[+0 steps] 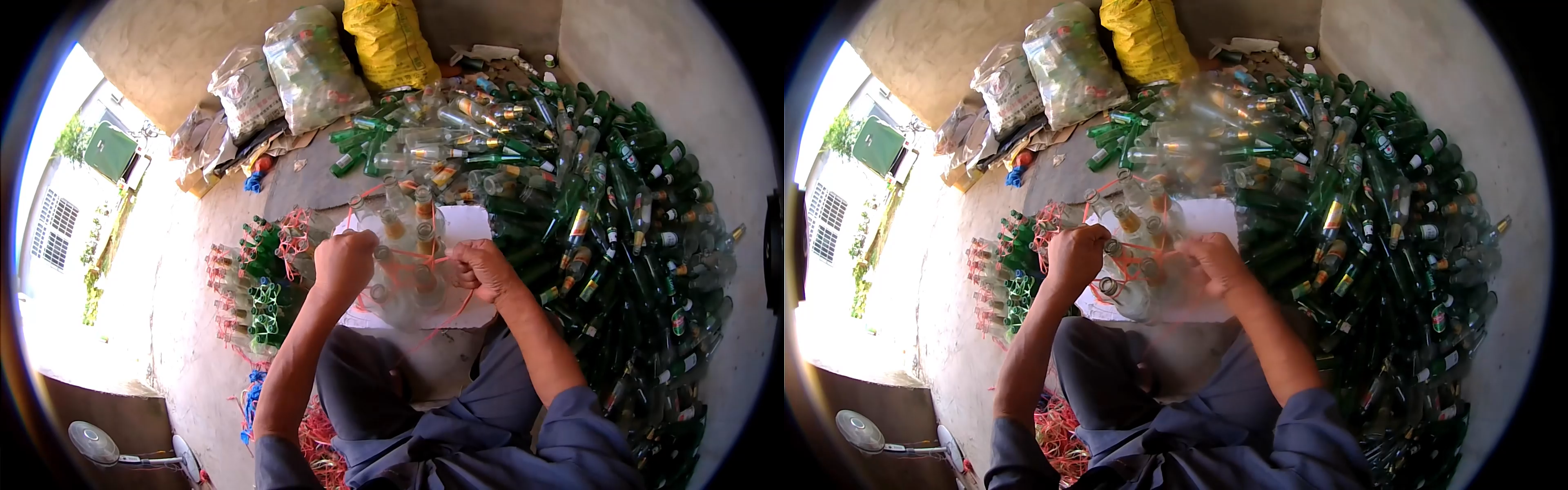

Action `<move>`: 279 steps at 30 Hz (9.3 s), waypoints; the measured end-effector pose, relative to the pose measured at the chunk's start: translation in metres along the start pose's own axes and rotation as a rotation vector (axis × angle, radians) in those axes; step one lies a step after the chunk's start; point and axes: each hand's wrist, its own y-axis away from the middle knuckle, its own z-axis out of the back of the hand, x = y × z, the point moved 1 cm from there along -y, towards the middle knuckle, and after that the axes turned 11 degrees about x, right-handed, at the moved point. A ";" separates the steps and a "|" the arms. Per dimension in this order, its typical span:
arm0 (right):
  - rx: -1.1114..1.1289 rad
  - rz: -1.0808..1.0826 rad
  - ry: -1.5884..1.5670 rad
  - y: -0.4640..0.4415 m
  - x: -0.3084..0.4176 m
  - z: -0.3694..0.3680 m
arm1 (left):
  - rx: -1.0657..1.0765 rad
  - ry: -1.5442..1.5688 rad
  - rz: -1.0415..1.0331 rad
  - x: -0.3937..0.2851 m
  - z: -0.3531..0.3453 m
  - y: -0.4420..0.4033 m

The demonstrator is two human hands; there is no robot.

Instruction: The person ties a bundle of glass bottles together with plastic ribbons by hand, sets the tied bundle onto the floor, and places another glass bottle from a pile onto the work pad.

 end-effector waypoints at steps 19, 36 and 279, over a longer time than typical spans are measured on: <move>-0.019 -0.005 -0.253 -0.004 0.007 -0.005 | 0.206 -0.035 -0.782 -0.068 0.010 0.000; -0.059 0.069 -0.215 -0.003 0.011 0.016 | 0.090 -0.114 -0.655 -0.060 0.002 0.012; -0.016 0.130 0.158 -0.132 0.031 0.061 | 0.245 0.493 0.135 0.013 0.020 -0.054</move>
